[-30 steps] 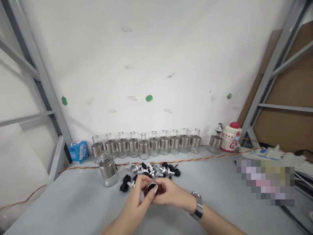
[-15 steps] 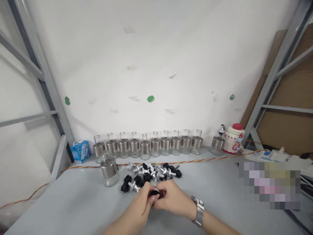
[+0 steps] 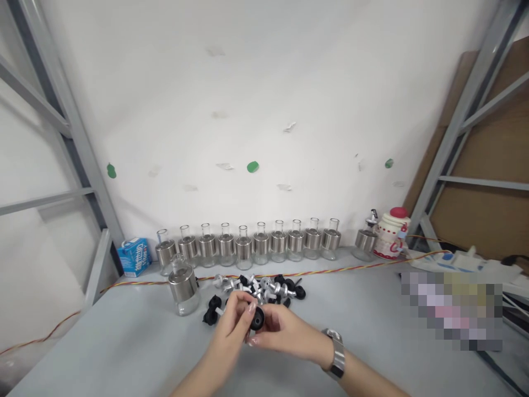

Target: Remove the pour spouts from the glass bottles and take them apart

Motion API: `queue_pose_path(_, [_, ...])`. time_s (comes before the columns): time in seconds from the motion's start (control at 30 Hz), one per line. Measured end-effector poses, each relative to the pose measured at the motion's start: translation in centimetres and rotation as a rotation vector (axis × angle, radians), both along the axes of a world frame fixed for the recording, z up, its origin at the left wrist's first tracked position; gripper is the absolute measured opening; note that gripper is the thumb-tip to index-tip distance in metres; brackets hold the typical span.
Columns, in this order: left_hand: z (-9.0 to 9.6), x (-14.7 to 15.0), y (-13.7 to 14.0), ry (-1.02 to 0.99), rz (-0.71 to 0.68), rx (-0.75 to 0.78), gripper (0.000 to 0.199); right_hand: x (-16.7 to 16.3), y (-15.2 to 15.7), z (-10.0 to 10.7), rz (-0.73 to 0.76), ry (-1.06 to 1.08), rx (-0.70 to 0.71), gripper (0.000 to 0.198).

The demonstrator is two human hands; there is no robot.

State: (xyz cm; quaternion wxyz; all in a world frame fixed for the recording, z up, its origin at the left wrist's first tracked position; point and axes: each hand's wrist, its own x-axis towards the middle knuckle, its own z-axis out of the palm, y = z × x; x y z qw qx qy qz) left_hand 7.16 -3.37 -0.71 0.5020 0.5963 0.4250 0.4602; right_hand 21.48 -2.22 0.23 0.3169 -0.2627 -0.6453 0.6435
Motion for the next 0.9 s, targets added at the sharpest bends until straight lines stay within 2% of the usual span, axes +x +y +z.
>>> queue_pose_path(0.13, [-0.1,-0.1,-0.2,0.069,0.037,0.049,0.029,0.0,0.2,-0.5,-0.057,-0.054,-0.093,0.027])
queue_pose_path(0.37, [-0.5,-0.1,-0.1,0.073,-0.112,0.054,0.023,0.2,-0.1,0.5,-0.114,-0.059,-0.133,0.013])
queue_pose_path(0.5, [-0.4,-0.1,-0.1,-0.002,-0.129,0.021,0.023,-0.1,-0.4,0.8,-0.104,0.036,-0.107,0.011])
queue_pose_path(0.7, [-0.4,0.0,0.1,-0.045,-0.123,-0.016,0.025,-0.6,-0.3,-0.4,-0.156,0.102,-0.086,0.013])
queue_pose_path(0.9, [-0.4,0.1,0.0,-0.048,-0.125,0.023,0.026,-0.6,-0.6,0.1,-0.172,0.15,-0.112,0.011])
